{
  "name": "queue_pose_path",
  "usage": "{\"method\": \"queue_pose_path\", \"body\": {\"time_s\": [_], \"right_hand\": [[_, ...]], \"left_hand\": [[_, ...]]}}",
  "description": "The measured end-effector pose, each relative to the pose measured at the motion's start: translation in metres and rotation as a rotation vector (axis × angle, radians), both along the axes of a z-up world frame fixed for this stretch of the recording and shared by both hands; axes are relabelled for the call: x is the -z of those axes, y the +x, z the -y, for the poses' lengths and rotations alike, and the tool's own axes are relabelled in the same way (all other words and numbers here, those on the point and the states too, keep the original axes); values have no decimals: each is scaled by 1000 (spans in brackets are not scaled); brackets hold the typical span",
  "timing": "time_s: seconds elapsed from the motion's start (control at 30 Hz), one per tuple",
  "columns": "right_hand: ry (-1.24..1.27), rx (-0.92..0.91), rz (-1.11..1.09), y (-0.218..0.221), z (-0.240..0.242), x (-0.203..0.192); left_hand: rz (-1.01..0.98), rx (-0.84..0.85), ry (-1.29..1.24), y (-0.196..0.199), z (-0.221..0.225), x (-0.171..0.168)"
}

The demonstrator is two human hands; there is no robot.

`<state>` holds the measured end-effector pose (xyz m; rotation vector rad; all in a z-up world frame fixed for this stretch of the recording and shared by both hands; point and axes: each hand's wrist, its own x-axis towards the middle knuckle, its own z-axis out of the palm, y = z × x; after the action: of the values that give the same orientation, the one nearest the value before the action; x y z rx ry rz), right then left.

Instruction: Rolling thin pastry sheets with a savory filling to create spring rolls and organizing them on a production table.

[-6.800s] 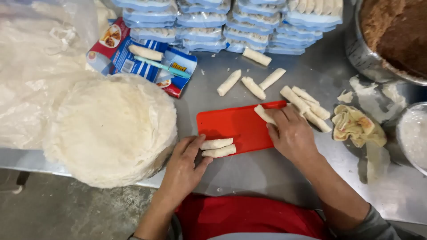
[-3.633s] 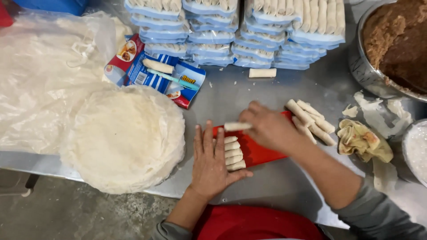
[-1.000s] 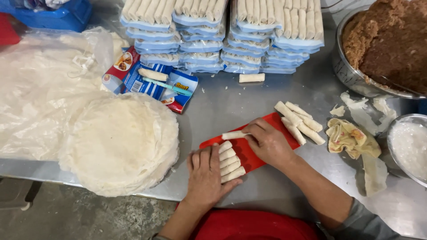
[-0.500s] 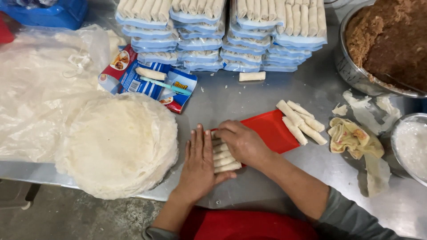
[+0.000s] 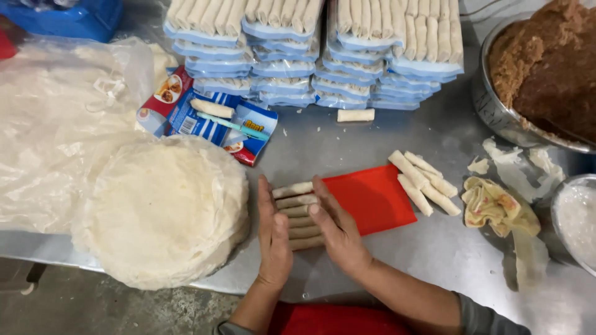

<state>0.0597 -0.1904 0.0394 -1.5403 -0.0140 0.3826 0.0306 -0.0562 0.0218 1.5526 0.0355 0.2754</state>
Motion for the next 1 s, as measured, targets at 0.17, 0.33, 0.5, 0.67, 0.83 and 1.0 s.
{"method": "queue_pose_path", "body": {"time_s": [0.17, 0.33, 0.5, 0.67, 0.83, 1.0], "right_hand": [[41, 49, -115, 17, 19, -12], [-301, 86, 143, 88, 75, 2], [-962, 120, 1085, 194, 115, 55], [-1383, 1, 1051, 218, 111, 50], [-1429, -57, 932, 219, 115, 61], [-1239, -36, 1083, 183, 111, 42]], "left_hand": [[-96, 96, 206, 8, -13, -6], [-48, 210, 586, 52, -74, -30], [558, -170, 1402, 191, -166, 16], [198, -73, 1729, 248, -193, 56], [11, 11, 1910, 239, -182, 18], [420, -302, 1855, 209, -180, -40]]}}
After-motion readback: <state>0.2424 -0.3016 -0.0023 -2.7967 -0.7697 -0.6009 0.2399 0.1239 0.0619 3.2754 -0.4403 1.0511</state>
